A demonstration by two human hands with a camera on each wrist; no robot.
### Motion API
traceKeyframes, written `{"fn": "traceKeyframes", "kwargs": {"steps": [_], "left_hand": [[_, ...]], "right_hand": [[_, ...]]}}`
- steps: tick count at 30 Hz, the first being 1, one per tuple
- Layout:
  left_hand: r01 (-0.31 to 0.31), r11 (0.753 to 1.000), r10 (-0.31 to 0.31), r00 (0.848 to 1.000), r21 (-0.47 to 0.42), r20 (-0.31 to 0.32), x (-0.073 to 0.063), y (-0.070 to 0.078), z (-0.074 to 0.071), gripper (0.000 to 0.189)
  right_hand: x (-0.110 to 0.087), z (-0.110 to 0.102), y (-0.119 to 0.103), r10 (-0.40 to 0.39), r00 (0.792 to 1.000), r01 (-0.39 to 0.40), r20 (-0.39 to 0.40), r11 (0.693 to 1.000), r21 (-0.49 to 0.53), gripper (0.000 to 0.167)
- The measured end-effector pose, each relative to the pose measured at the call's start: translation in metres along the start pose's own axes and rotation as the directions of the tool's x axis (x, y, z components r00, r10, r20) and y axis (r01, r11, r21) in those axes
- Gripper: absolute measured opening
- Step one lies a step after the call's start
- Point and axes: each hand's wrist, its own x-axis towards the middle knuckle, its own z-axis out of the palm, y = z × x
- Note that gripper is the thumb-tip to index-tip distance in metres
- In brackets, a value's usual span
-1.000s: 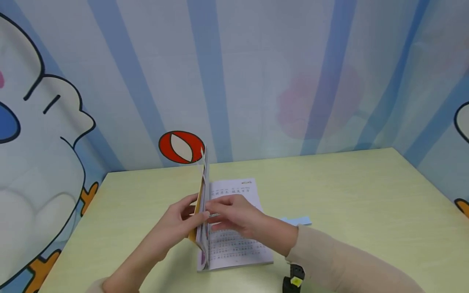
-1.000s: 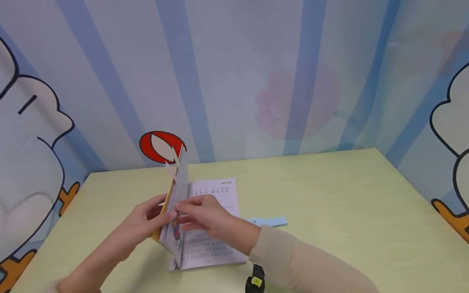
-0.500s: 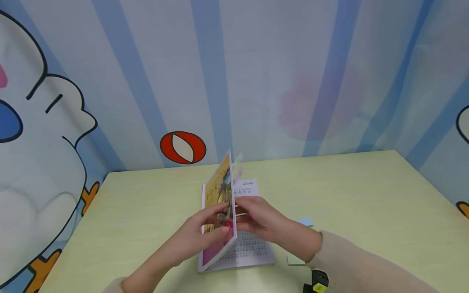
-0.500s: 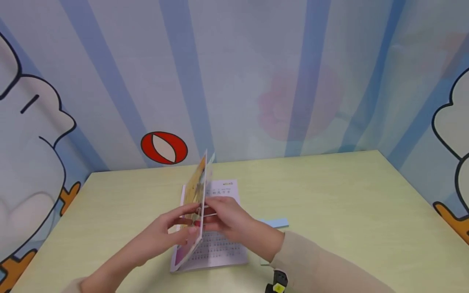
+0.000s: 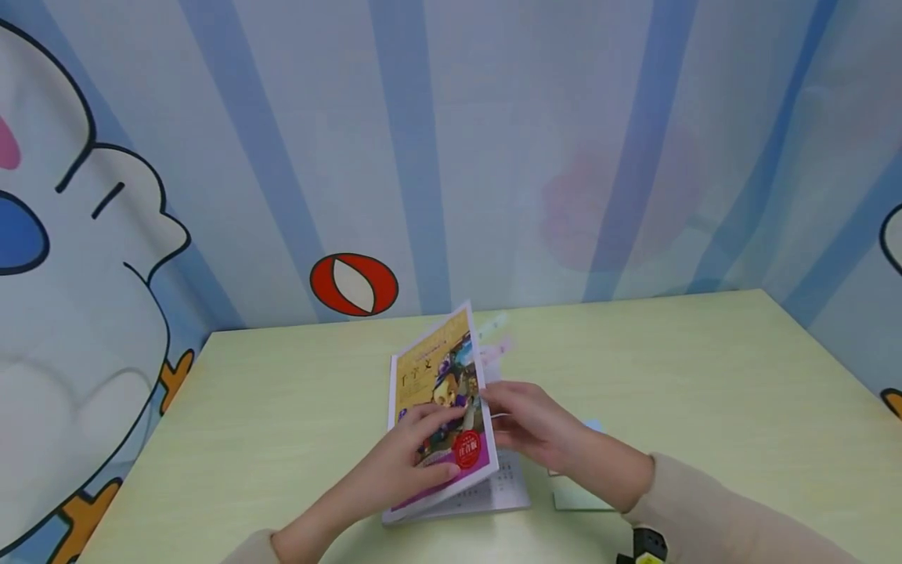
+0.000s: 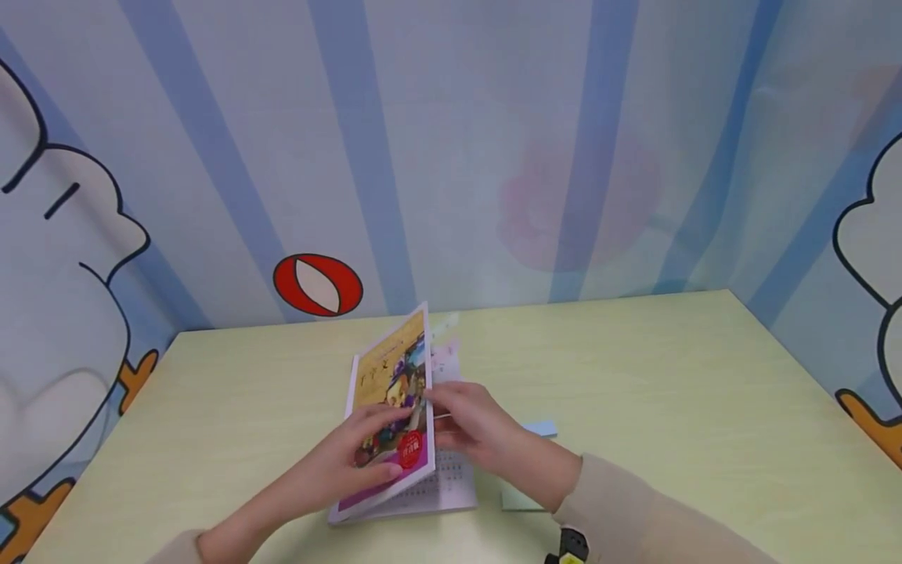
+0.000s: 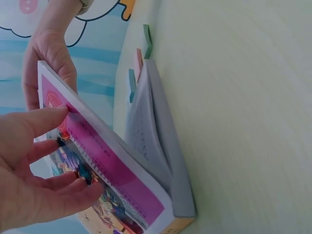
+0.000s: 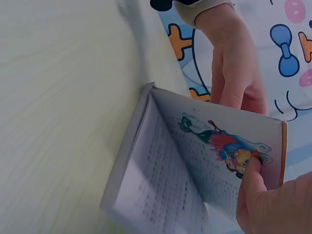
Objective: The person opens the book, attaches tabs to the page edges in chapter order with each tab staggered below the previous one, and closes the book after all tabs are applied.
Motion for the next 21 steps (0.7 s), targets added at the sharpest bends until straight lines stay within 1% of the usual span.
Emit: {"fn": "traceKeyframes", "kwargs": {"steps": [5, 10, 17, 21], "left_hand": [[-0.035, 0.995, 0.034, 0.999, 0.096, 0.017, 0.000, -0.004, 0.005, 0.052], [-0.048, 0.982, 0.044, 0.999, 0.183, 0.026, 0.000, -0.007, 0.010, 0.048], [-0.091, 0.960, 0.084, 0.996, 0.264, 0.040, 0.002, -0.013, 0.017, 0.042], [-0.095, 0.942, 0.083, 0.995, 0.323, 0.051, 0.002, -0.016, 0.022, 0.042]], "right_hand": [[0.000, -0.012, 0.004, 0.000, 0.999, -0.002, -0.033, 0.999, -0.051, 0.040], [0.000, -0.023, 0.010, -0.010, 0.998, 0.004, -0.061, 0.995, -0.098, 0.041], [0.003, -0.042, 0.026, 0.007, 0.995, -0.016, -0.098, 0.996, -0.089, 0.042], [0.005, -0.051, 0.036, 0.001, 0.994, -0.014, -0.107, 0.993, -0.118, 0.042]]}}
